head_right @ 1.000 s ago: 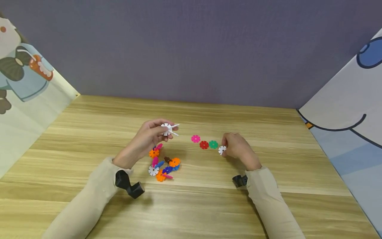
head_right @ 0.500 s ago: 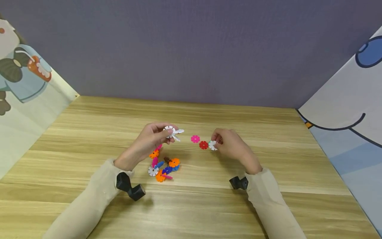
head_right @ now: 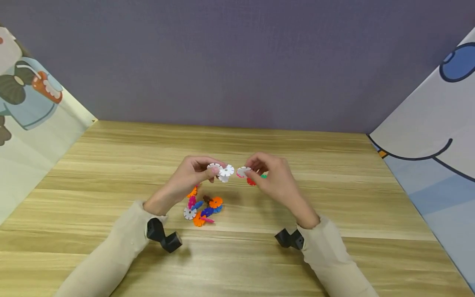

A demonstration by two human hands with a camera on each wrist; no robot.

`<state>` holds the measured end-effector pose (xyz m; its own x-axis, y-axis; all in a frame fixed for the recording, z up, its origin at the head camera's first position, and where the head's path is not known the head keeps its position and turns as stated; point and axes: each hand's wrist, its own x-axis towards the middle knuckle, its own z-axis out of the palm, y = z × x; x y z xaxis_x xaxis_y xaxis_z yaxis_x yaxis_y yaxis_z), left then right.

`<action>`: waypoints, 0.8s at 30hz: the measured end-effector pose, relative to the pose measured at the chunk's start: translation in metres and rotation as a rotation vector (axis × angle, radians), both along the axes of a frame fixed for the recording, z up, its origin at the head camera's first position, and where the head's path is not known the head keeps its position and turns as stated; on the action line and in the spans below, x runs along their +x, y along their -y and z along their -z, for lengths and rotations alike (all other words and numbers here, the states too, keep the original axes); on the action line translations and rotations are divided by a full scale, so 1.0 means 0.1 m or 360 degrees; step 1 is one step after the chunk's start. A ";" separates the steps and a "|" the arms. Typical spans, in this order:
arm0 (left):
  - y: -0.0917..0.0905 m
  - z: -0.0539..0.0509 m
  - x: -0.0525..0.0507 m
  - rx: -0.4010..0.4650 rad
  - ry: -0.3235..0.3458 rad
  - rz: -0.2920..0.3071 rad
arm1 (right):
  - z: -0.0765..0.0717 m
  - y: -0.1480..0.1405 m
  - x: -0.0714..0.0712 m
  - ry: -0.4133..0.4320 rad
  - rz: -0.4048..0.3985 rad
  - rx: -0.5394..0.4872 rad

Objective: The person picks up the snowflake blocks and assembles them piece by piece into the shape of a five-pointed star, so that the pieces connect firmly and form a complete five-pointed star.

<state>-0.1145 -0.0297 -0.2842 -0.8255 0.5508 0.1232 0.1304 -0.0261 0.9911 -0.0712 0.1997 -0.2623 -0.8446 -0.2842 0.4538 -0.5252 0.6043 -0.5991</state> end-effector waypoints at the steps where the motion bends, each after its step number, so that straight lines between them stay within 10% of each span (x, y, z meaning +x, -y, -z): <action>1: -0.01 0.00 0.01 -0.0005 0.0001 0.0005 | 0.00 0.01 0.01 -0.0009 -0.0007 -0.0020; 12: -0.05 0.00 0.05 -0.0041 0.0114 -0.0006 | 0.02 0.09 0.04 -0.0024 -0.0048 -0.0087; 24: -0.08 -0.02 0.10 -0.0085 0.0003 -0.0070 | 0.08 0.18 0.07 -0.0068 -0.0082 -0.0284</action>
<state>-0.1041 -0.0213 -0.2824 -0.8493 0.5196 0.0933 0.1286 0.0324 0.9912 -0.0647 0.1817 -0.2702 -0.8099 -0.2386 0.5359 -0.5800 0.4622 -0.6708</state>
